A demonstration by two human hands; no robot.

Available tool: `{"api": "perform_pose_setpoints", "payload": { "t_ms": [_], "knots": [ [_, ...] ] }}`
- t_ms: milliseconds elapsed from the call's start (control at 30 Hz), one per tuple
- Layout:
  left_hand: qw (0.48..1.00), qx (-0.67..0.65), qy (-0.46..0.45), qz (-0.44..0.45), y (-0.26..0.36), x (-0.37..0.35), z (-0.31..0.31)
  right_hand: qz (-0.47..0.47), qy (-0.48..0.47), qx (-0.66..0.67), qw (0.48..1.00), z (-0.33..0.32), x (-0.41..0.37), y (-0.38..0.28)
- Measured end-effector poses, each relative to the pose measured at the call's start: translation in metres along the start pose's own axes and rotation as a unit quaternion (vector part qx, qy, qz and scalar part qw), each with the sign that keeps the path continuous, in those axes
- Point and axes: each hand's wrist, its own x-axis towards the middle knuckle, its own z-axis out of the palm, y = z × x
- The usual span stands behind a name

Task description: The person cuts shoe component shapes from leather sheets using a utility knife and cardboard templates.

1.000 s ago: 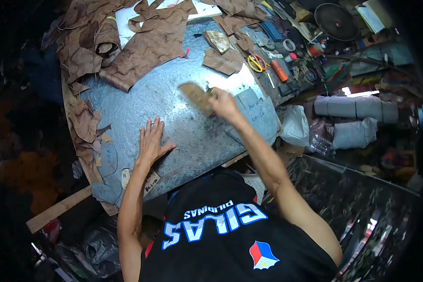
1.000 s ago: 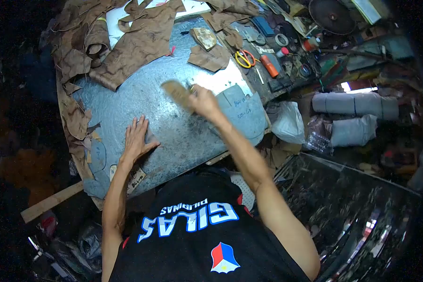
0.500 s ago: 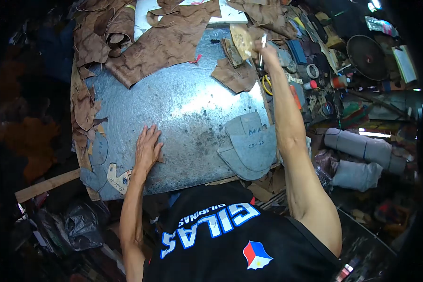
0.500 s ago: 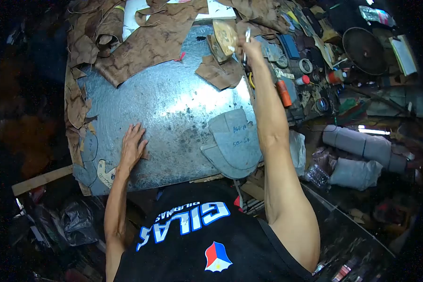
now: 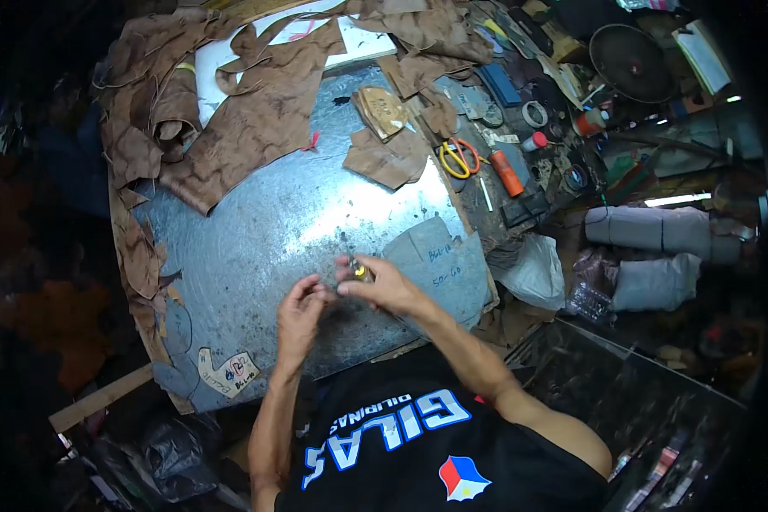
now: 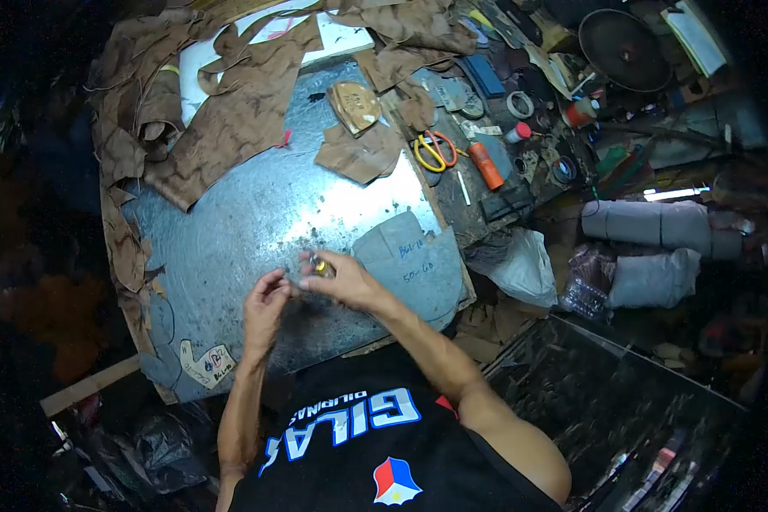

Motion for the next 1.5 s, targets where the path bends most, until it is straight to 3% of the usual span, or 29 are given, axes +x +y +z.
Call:
{"api": "perform_pose_setpoints", "payload": {
  "t_ms": [33,100,167,200,233,267,300,333,367,400,433,500,533,600,667,767,933,967,1033,1067,1133,1200,1267,1367,1433,1500],
  "knots": [
    [1.000,-0.022,-0.006,0.002,0.012,0.000,0.023,0.017,-0.004,0.010,1.000,0.001,-0.008,0.007],
    [0.997,-0.036,-0.060,0.020,0.017,0.003,0.052,-0.002,0.097,0.002,0.995,-0.005,-0.033,0.005],
    [0.988,0.103,-0.107,0.048,0.018,0.005,0.067,0.003,0.197,-0.021,0.980,-0.032,-0.066,-0.012],
    [0.977,0.140,-0.107,0.117,0.025,0.003,0.074,0.036,0.228,-0.051,0.972,-0.055,-0.084,-0.019],
    [0.978,0.140,-0.105,0.116,0.022,0.006,0.071,0.033,0.286,-0.095,0.953,-0.079,-0.101,-0.020],
    [0.958,0.197,-0.101,0.181,0.018,0.009,0.066,0.008,0.351,-0.124,0.928,-0.103,-0.118,-0.013],
    [0.931,0.253,-0.098,0.244,0.015,0.010,0.061,0.049,0.401,-0.122,0.906,-0.124,-0.134,-0.022],
    [0.929,0.280,-0.094,0.222,0.016,0.009,0.052,0.090,0.445,-0.217,0.864,-0.143,-0.150,-0.032],
    [0.930,0.277,-0.097,0.222,0.011,0.012,0.039,0.017,0.477,-0.257,0.840,-0.189,-0.167,0.007],
    [0.905,0.347,-0.068,0.237,0.000,0.014,0.024,0.035,0.509,-0.360,0.781,-0.219,-0.179,0.019],
    [0.874,0.415,-0.040,0.249,-0.010,0.015,0.009,0.122,0.528,-0.481,0.690,-0.230,-0.187,0.015],
    [0.863,0.450,0.003,0.229,-0.022,0.012,-0.016,0.025,0.596,-0.568,0.567,-0.267,-0.193,0.049],
    [0.855,0.471,0.008,0.218,-0.023,0.010,-0.025,0.024,0.593,-0.571,0.567,-0.273,-0.186,0.050],
    [0.838,0.503,0.026,0.207,-0.031,0.003,-0.036,-0.056,0.623,-0.397,0.672,-0.277,-0.163,0.050],
    [0.819,0.542,0.032,0.184,-0.040,-0.001,-0.040,-0.063,0.573,-0.267,0.772,-0.250,-0.117,0.027],
    [0.790,0.587,0.039,0.173,-0.047,-0.004,-0.027,-0.072,0.519,-0.327,0.786,-0.204,-0.038,-0.017],
    [0.776,0.611,0.071,0.140,-0.061,-0.004,-0.030,-0.159,0.342,-0.297,0.877,-0.172,0.075,-0.061],
    [0.781,0.602,0.069,0.153,-0.064,-0.003,-0.029,-0.134,0.319,-0.348,0.871,-0.155,0.088,-0.080],
    [0.789,0.588,0.063,0.168,-0.066,-0.002,-0.030,-0.206,0.286,-0.507,0.787,-0.157,0.123,-0.082],
    [0.788,0.593,0.063,0.154,-0.063,-0.003,-0.030,-0.201,0.288,-0.509,0.786,-0.159,0.133,-0.081],
    [0.793,0.586,0.030,0.162,-0.056,0.000,-0.026,-0.129,0.314,-0.622,0.705,-0.175,0.134,-0.083],
    [0.789,0.603,0.047,0.108,-0.052,-0.002,-0.024,0.029,0.339,-0.647,0.682,-0.188,0.122,-0.091],
    [0.795,0.589,0.043,0.141,-0.060,-0.001,-0.026,0.094,0.363,-0.655,0.656,-0.214,0.107,-0.086],
    [0.788,0.590,0.063,0.167,-0.063,-0.002,-0.026,0.020,0.366,-0.622,0.692,-0.248,0.108,-0.053],
    [0.781,0.594,0.067,0.183,-0.061,-0.001,-0.027,-0.099,0.322,-0.623,0.706,-0.256,0.115,-0.048],
    [0.779,0.598,0.063,0.178,-0.063,-0.001,-0.027,-0.071,0.306,-0.626,0.713,-0.254,0.122,-0.050]
  ]
}}
